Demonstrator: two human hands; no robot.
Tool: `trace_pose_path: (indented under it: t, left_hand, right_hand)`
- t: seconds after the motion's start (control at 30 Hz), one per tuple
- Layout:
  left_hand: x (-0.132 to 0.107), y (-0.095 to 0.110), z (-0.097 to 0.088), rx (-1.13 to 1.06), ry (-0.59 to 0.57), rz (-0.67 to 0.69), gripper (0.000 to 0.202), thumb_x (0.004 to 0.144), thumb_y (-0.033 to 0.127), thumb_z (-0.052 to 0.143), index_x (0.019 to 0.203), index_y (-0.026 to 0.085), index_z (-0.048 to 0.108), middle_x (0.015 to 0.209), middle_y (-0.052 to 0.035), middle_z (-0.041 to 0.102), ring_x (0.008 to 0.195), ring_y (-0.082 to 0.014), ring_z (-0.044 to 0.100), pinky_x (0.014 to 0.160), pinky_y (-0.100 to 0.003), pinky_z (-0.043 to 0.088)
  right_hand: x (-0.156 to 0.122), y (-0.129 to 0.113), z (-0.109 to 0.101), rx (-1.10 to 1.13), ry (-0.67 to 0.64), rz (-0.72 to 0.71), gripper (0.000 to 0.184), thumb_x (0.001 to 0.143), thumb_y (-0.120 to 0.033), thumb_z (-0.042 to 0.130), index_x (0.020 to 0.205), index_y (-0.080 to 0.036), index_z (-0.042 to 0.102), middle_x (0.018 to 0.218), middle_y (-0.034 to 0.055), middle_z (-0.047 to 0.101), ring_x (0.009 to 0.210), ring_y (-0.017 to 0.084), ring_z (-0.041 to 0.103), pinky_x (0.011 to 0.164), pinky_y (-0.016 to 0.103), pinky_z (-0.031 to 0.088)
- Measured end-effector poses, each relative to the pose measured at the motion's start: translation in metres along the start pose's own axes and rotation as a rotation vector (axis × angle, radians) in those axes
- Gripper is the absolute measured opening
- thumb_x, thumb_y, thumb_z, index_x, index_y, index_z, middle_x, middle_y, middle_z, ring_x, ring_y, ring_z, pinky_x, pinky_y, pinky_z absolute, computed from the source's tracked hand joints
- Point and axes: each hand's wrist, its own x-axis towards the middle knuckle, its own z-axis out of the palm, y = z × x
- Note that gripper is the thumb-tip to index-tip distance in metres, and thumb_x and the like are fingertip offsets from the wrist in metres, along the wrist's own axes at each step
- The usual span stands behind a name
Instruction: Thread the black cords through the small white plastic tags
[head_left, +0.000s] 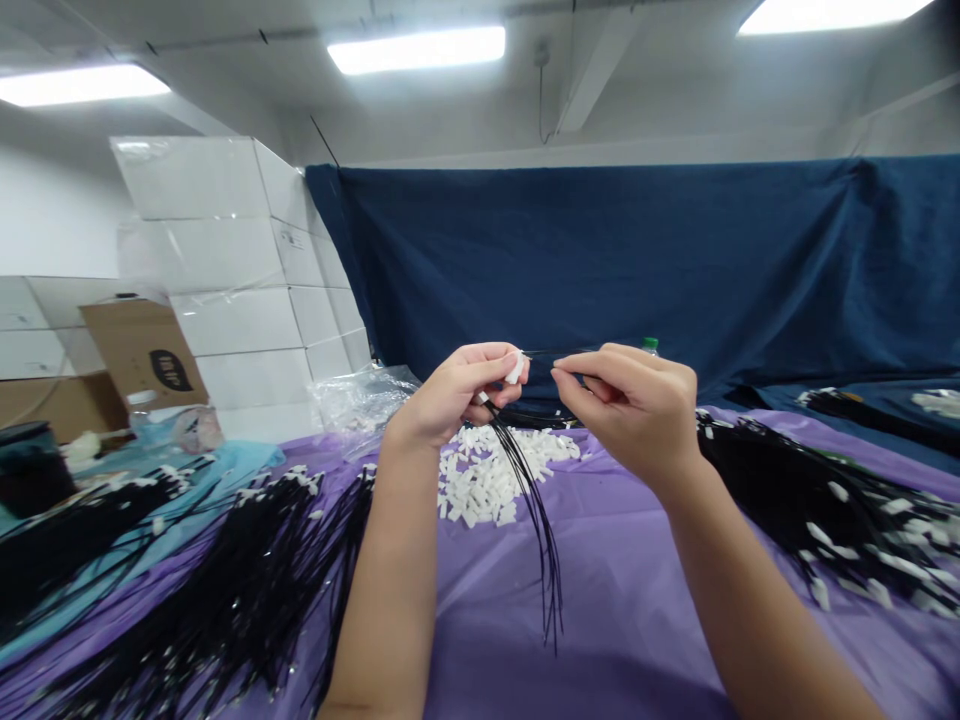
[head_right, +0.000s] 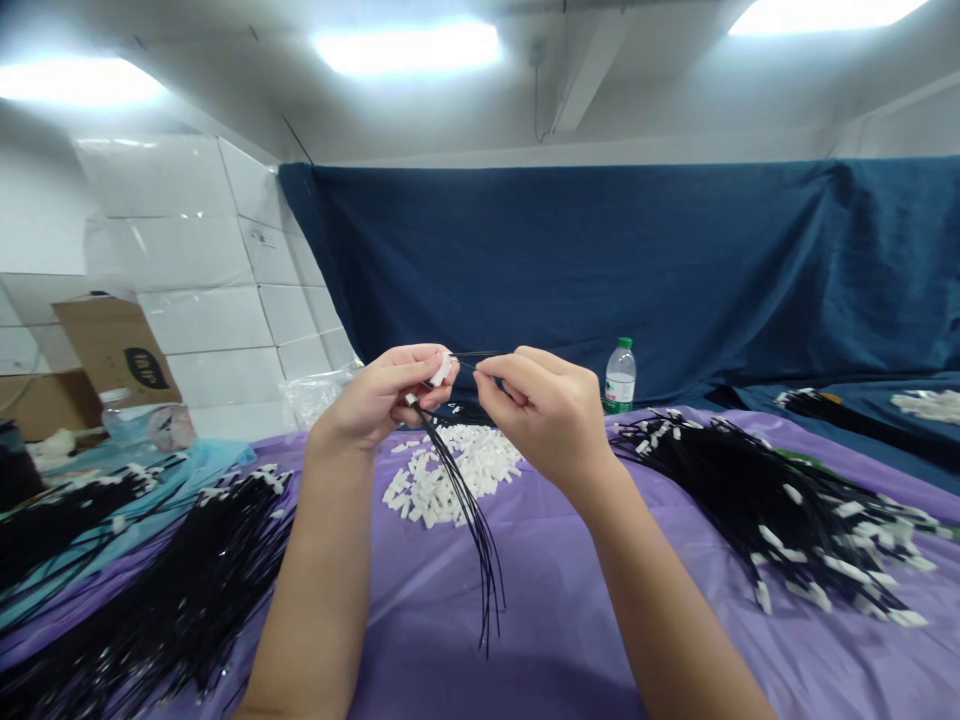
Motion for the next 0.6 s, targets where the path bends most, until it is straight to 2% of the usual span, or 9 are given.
trace_pose_path:
  t: [0.6]
  left_hand:
    - [0.0003, -0.0018, -0.0018, 0.01, -0.001, 0.001, 0.027, 0.086, 0.039, 0.055, 0.074, 0.015, 0.051, 0.057, 0.003, 0.036, 0.046, -0.0041, 0.018, 0.038, -0.017, 0.006]
  right_hand:
    - [0.0007, 0.0014, 0.001, 0.017, 0.03, -0.021, 0.011, 0.077, -0.005, 0.063, 0.069, -0.012, 0.067, 0.05, -0.0058, 0.035, 0.048, 0.005, 0.035, 0.048, 0.02, 0.032]
